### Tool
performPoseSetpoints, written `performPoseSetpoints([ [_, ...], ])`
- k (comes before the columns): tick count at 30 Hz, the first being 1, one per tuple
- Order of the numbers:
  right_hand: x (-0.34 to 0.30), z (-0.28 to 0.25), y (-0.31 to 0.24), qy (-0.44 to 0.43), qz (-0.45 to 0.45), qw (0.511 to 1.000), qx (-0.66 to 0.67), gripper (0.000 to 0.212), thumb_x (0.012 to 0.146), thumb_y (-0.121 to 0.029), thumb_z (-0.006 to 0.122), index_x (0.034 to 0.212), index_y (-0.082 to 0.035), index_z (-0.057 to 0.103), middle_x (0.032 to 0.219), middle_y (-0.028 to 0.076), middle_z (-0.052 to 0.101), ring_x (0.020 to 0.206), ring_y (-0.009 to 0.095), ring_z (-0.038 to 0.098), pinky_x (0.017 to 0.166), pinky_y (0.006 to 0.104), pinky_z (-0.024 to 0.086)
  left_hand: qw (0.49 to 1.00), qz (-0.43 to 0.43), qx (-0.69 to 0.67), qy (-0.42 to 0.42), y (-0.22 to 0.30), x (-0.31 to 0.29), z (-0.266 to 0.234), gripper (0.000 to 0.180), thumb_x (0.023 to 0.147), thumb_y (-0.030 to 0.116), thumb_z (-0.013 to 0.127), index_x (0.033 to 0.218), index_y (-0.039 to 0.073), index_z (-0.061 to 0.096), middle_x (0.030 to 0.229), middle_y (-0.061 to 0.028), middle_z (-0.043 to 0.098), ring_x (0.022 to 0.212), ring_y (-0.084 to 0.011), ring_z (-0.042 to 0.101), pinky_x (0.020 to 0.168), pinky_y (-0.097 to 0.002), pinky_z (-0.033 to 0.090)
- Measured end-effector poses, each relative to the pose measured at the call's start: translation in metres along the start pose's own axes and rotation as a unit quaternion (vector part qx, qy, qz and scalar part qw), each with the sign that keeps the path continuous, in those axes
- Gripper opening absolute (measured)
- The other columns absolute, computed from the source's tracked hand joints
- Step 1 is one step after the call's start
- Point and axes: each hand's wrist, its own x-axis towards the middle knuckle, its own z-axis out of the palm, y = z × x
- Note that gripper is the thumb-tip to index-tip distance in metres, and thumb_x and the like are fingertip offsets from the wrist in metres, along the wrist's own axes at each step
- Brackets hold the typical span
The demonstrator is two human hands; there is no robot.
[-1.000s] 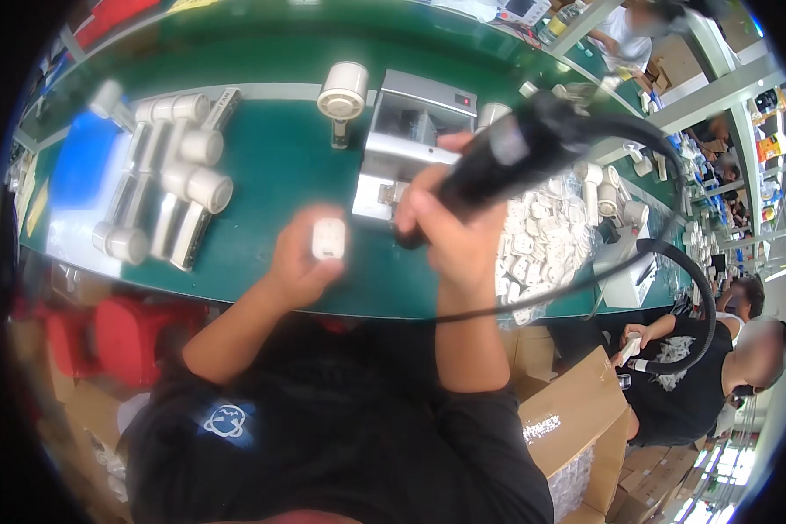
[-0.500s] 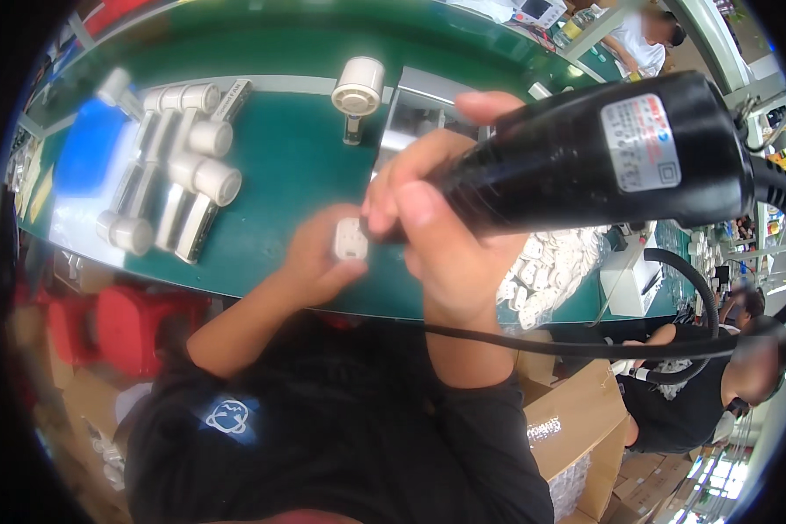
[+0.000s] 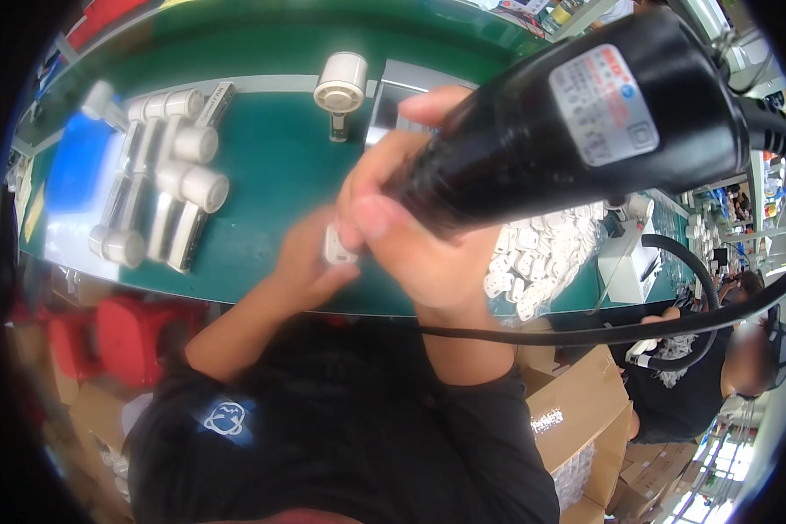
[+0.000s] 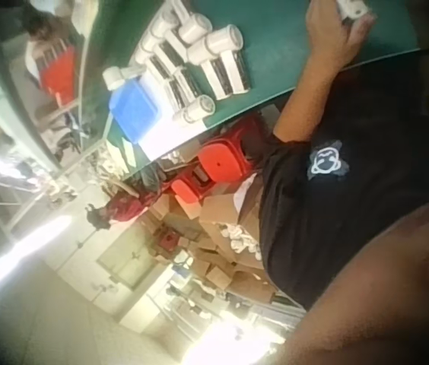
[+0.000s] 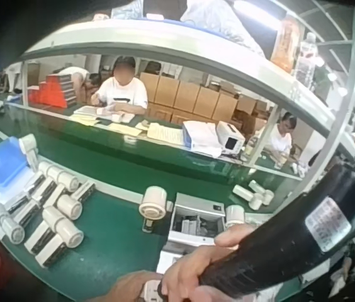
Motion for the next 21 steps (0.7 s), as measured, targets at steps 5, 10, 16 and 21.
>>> performPoseSetpoints([
  [5, 0.0, -0.008, -0.002, -0.037, -0.014, 0.999, 0.006, 0.06, 0.08, -0.018, 0.064, 0.127, -0.01, 0.026, 0.066, 0.005, 0.048, 0.053, 0.017, 0.051, 0.053, 0.0329, 0.046, 1.0, -0.006, 0.008, 0.008, -0.004, -0.003, 0.001, 0.056, 0.074, 0.041, 0.067, 0.111, 0.002, 0.048, 0.092, -0.0141, 0.058, 0.078, -0.0311, 0.058, 0.068, -0.0352, 0.047],
  [10, 0.001, -0.039, 0.001, 0.085, -0.021, 0.992, -0.088, 0.054, 0.078, -0.01, 0.059, 0.123, -0.003, 0.03, 0.064, 0.008, 0.049, 0.052, 0.018, 0.05, 0.053, 0.0324, 0.045, 0.999, -0.021, -0.034, 0.018, -0.002, -0.008, -0.004, 0.056, 0.075, 0.04, 0.067, 0.111, 0.002, 0.048, 0.088, -0.0119, 0.057, 0.073, -0.0263, 0.057, 0.065, -0.0321, 0.046],
  [16, -0.021, -0.057, 0.037, 0.145, 0.038, 0.977, -0.153, 0.048, 0.073, -0.001, 0.057, 0.114, 0.001, 0.033, 0.063, 0.011, 0.05, 0.053, 0.02, 0.054, 0.055, 0.0327, 0.047, 0.993, -0.057, -0.099, 0.037, -0.007, -0.014, -0.002, 0.059, 0.077, 0.042, 0.066, 0.114, 0.002, 0.045, 0.08, -0.0083, 0.054, 0.068, -0.0201, 0.053, 0.06, -0.0288, 0.043],
  [21, -0.029, -0.055, 0.027, 0.101, 0.119, 0.98, -0.12, 0.05, 0.073, -0.005, 0.061, 0.114, -0.002, 0.033, 0.061, 0.01, 0.05, 0.051, 0.018, 0.051, 0.052, 0.0325, 0.045, 0.993, -0.056, -0.092, 0.043, -0.004, -0.015, -0.005, 0.06, 0.077, 0.042, 0.065, 0.115, 0.001, 0.045, 0.083, -0.0094, 0.055, 0.07, -0.0213, 0.054, 0.062, -0.0295, 0.044],
])
